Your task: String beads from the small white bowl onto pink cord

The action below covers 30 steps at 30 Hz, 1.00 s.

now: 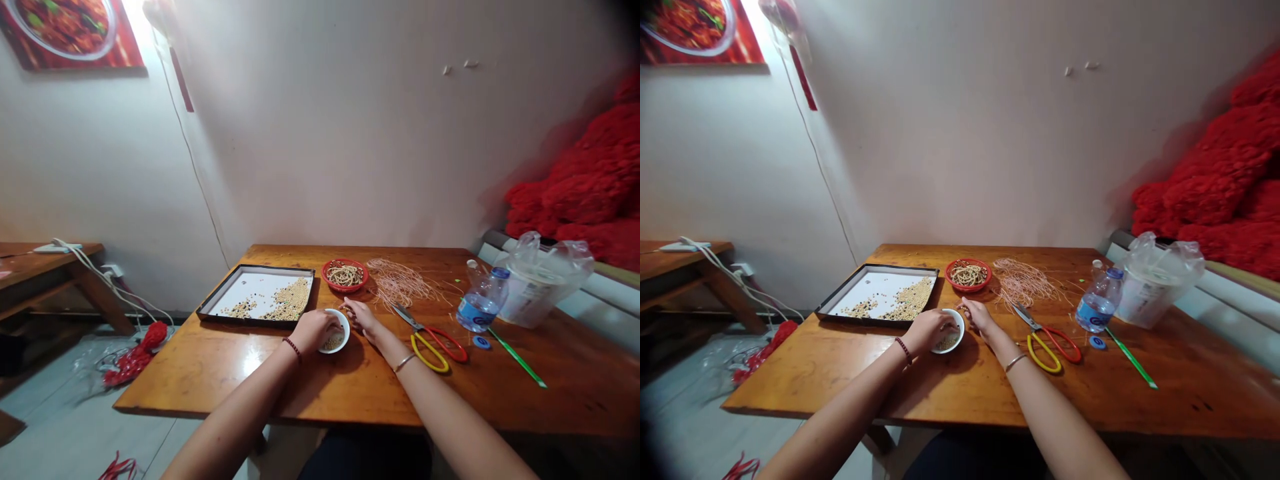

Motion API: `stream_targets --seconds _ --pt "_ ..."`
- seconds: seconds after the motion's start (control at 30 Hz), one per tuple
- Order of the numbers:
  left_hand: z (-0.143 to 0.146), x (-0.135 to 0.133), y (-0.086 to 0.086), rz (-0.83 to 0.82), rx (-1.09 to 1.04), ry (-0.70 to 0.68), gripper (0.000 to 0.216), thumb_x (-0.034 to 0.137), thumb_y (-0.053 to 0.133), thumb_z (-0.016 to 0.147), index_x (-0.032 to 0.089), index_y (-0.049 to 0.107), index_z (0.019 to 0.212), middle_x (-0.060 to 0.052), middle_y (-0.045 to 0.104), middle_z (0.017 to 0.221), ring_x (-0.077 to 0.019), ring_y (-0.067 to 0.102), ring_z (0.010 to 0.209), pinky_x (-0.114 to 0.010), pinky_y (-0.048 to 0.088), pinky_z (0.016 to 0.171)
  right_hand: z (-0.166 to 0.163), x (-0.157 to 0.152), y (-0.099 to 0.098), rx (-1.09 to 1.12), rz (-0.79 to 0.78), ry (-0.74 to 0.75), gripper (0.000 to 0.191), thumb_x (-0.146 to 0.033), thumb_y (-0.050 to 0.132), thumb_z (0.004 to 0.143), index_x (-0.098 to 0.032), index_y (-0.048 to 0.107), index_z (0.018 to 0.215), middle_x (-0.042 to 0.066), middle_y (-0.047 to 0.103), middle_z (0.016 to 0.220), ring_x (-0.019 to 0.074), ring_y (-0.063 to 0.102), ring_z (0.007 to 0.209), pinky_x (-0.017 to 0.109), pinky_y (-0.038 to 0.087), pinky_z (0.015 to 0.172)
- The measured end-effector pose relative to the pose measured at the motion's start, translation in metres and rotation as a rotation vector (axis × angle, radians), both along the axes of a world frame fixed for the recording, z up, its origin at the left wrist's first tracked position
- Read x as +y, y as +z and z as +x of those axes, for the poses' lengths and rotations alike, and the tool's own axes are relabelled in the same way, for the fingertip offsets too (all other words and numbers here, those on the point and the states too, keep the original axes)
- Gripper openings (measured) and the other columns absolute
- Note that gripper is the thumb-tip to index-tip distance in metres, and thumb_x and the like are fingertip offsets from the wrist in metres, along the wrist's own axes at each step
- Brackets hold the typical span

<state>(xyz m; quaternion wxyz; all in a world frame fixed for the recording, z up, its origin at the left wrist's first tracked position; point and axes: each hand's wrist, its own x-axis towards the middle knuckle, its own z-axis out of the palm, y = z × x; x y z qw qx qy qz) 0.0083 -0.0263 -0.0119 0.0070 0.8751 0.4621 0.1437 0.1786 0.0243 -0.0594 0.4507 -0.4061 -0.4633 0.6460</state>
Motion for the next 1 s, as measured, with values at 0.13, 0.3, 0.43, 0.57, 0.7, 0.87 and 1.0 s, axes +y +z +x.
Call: stream_targets --seconds 0.13,0.3,0.43,0.57,0.7,0.87,1.0 --pt "0.003 0.003 0.001 -0.038 0.000 0.015 0.021 0.034 0.054 0.083 0.023 0.072 0.087 -0.006 0.070 0.089 -0.0209 0.064 0.082 -0.027 0.046 0.073 0.002 -0.002 0.002 0.006 0.025 0.002 0.041 -0.056 0.061 0.070 -0.017 0.058 0.079 -0.011 0.032 0.047 0.0027 0.017 0.035 0.018 0.010 0.035" --pt "0.003 0.008 0.000 -0.074 0.011 0.021 0.017 0.032 0.058 0.081 0.025 0.072 0.087 -0.006 0.071 0.088 -0.0213 0.064 0.080 -0.027 0.045 0.072 0.004 -0.008 0.008 -0.102 0.150 0.068 0.030 -0.037 0.074 0.060 -0.017 0.061 0.078 -0.006 0.053 0.057 0.0049 0.037 0.043 0.019 0.025 0.041" --pt "-0.003 0.012 -0.002 -0.042 -0.111 0.038 0.018 0.030 0.055 0.083 0.024 0.072 0.088 -0.005 0.071 0.086 -0.0198 0.064 0.080 -0.026 0.044 0.070 0.004 -0.008 0.009 -0.135 0.194 0.107 0.020 -0.024 0.071 0.057 -0.016 0.063 0.073 -0.002 0.060 0.066 0.0086 0.048 0.057 0.020 0.035 0.053" --pt "-0.011 0.019 -0.004 -0.085 -0.339 0.048 0.021 0.031 0.054 0.084 0.020 0.070 0.089 -0.005 0.072 0.087 -0.0176 0.064 0.076 -0.025 0.044 0.067 0.004 -0.007 0.008 -0.144 0.170 0.102 0.021 -0.025 0.071 0.056 -0.016 0.063 0.072 -0.003 0.058 0.063 0.0080 0.046 0.054 0.020 0.033 0.051" --pt "-0.013 0.028 -0.009 -0.233 -0.577 0.025 0.023 0.033 0.058 0.081 0.015 0.070 0.089 -0.008 0.072 0.088 -0.0178 0.065 0.078 -0.025 0.047 0.069 0.004 -0.008 0.006 -0.082 0.127 0.099 0.031 -0.045 0.067 0.066 -0.016 0.062 0.074 -0.006 0.047 0.051 0.0063 0.034 0.044 0.021 0.025 0.044" --pt "-0.012 0.035 -0.015 -0.321 -0.724 -0.051 0.026 0.033 0.060 0.078 0.012 0.068 0.090 -0.011 0.071 0.092 -0.0184 0.066 0.081 -0.028 0.050 0.073 0.003 -0.011 0.004 -0.054 0.237 0.042 0.037 -0.050 0.072 0.060 -0.015 0.062 0.068 -0.002 0.055 0.057 0.0077 0.042 0.051 0.021 0.030 0.049" --pt "-0.011 0.036 -0.015 -0.305 -0.743 -0.067 0.024 0.033 0.063 0.075 0.011 0.065 0.087 -0.011 0.070 0.091 -0.0181 0.065 0.082 -0.029 0.051 0.075 0.001 -0.010 0.003 -0.106 0.280 0.007 0.037 -0.052 0.069 0.062 -0.015 0.064 0.066 -0.002 0.056 0.058 0.0082 0.042 0.052 0.020 0.030 0.050"
